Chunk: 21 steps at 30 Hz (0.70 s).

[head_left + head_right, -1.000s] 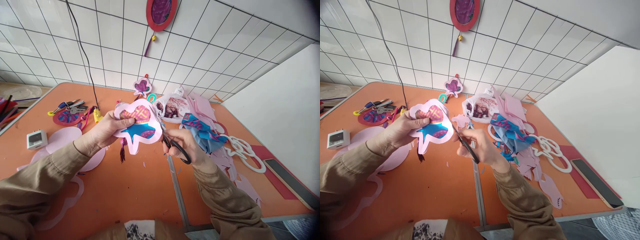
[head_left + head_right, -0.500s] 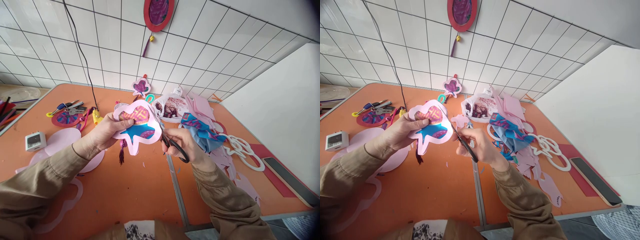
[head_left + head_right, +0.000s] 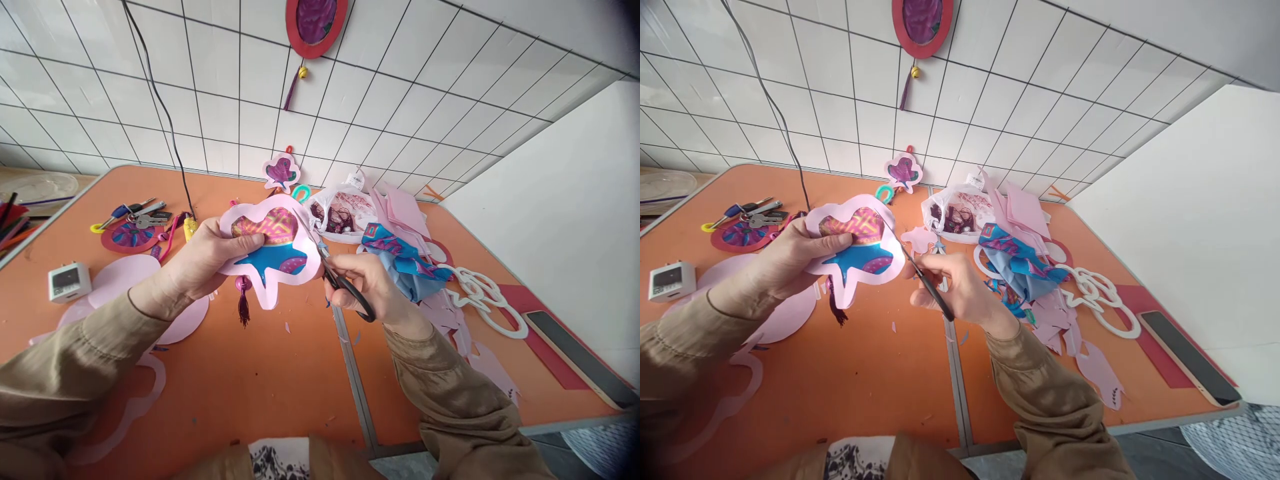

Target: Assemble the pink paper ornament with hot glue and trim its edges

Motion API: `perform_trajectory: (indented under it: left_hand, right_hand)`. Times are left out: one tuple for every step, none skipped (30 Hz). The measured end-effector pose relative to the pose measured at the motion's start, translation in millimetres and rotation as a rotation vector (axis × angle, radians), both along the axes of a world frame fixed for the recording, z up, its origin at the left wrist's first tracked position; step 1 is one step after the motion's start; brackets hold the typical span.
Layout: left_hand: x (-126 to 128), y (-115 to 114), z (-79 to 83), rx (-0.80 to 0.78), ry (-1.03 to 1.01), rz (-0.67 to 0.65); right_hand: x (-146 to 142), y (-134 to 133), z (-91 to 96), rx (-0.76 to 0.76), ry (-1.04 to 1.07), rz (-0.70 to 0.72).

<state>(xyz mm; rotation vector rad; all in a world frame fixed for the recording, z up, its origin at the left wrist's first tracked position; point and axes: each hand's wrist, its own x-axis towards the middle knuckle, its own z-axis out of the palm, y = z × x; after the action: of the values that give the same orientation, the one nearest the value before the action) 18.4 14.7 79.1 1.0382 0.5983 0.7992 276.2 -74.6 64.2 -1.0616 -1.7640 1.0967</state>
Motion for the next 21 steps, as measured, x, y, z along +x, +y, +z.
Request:
perform_trajectory:
  left_hand:
    - [-1,1,-0.4,-0.007,-0.001,-0.002]
    - [-1,1,-0.9,-0.017,-0.001,-0.007]
    - [-2,2,-1.3,-0.03,-0.004,-0.009]
    - [-2,2,-1.6,-0.046,-0.01,-0.01]
    - [-1,3,-1.5,-0.062,-0.017,-0.011]
    - [-1,3,-1.1,-0.079,-0.02,-0.01]
    - [0,2,-0.3,-0.096,-0.021,-0.004]
    - [1,2,0.6,-0.11,-0.023,0.007]
    - [2,2,1.7,-0.122,-0.024,0.018]
    - [3,1,2.8,-0.131,-0.026,0.032]
    - [3,1,3.8,-0.136,-0.03,0.043]
    - [4,0,4.5,-0.137,-0.037,0.048]
    - [4,0,4.9,-0.131,-0.04,0.044]
    - [4,0,5.1,-0.12,-0.042,0.034]
    - [4,0,5.1,-0.107,-0.042,0.021]
    - [4,1,4.8,-0.094,-0.039,0.002]
    - [3,1,4.4,-0.083,-0.028,-0.024]
    - [3,1,3.9,-0.075,-0.015,-0.052]
    - [2,2,3.5,-0.068,-0.008,-0.07]
    - [2,2,3.1,-0.063,-0.001,-0.081]
    - [1,2,2.9,-0.057,0.002,-0.084]
  right_hand:
    - [1,1,-1.5,0.006,-0.004,-0.003]
    - [1,1,-2.3,0.009,-0.009,-0.006]
    - [1,1,-2.4,0.009,-0.015,-0.009]
    - [0,0,-1.6,0.004,-0.018,-0.009]
    - [0,-1,0.1,-0.008,-0.021,-0.01]
    - [-1,-2,2.5,-0.028,-0.023,-0.011]
    - [-2,-4,5.3,-0.056,-0.023,-0.011]
    - [-3,-6,8.5,-0.084,-0.02,-0.01]
    - [-4,-8,11.5,-0.112,-0.017,-0.008]
    - [-5,-10,14.2,-0.136,-0.014,-0.007]
    - [-6,-11,16.4,-0.152,-0.01,-0.004]
    - [-6,-12,17.8,-0.16,-0.005,0.0]
    - [-6,-13,18.6,-0.164,-0.003,0.002]
    - [-6,-13,18.9,-0.167,-0.003,0.004]
    - [-6,-13,18.8,-0.169,-0.003,0.005]
    - [-6,-13,18.5,-0.17,-0.005,0.005]
    - [-6,-13,18.2,-0.171,-0.009,0.006]
    - [-6,-13,18.0,-0.17,-0.014,0.006]
    - [-6,-12,17.9,-0.167,-0.021,0.007]
    - [-6,-12,18.1,-0.163,-0.03,0.009]
    - [-6,-12,18.4,-0.159,-0.041,0.014]
